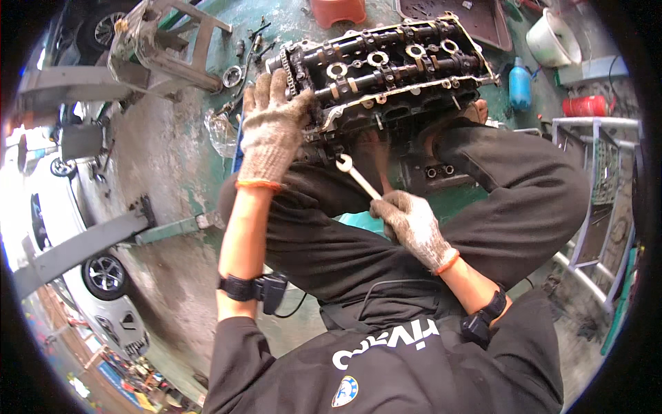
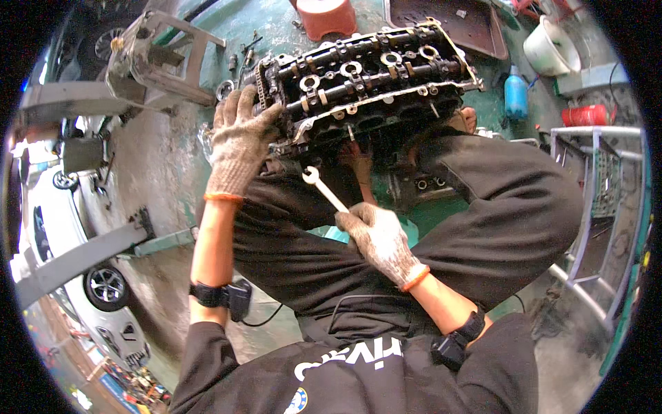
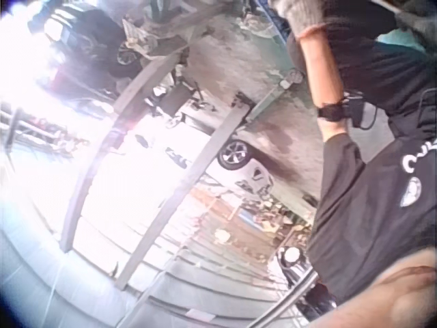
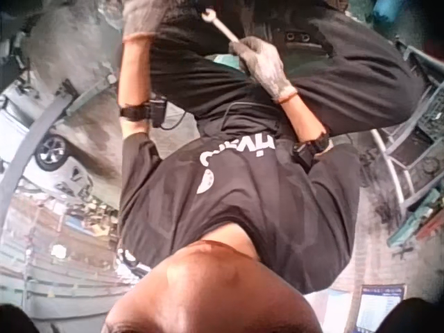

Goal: The person sits on the floor and uses a wrench to loosen bolts on a cylinder head assembly. They put on gloves, then continue tightening bolts on the camshaft area with the wrench.

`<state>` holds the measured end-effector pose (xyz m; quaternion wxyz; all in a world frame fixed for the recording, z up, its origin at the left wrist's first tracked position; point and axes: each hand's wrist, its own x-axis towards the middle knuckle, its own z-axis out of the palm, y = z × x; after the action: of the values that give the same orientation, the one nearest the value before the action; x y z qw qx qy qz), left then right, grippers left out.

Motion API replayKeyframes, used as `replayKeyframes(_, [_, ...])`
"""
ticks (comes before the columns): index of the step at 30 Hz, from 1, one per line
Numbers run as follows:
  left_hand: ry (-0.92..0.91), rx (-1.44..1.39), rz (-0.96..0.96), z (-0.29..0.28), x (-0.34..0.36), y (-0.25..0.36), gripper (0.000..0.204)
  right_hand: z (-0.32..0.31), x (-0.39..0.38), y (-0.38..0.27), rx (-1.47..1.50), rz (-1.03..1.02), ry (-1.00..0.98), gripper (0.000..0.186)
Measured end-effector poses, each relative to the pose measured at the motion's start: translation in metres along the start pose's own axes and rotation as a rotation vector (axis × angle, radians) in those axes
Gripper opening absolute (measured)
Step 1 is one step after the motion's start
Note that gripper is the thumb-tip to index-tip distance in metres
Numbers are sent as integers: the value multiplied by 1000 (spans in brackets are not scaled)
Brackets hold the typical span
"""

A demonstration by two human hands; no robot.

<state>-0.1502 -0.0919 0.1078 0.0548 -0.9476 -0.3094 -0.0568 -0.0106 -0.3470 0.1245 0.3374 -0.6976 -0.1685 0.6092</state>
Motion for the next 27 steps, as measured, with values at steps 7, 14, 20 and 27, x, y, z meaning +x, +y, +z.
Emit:
replayKeyframes(7, [-177,-86,237,-7,26,-26,39,9,-3,37,-21,-79,-50,41])
replayKeyframes(14, [-299,-90,317,-15,39,-20,40,2,0,46,-32,-163,29,39])
replayKeyframes(20, [-376,-95,421,-22,65,-13,23,-5,2,43,64,-163,31,36])
replayKeyframes(27, [-74,-139,560,5,53,-17,25,-13,13,52,312,17,302,37])
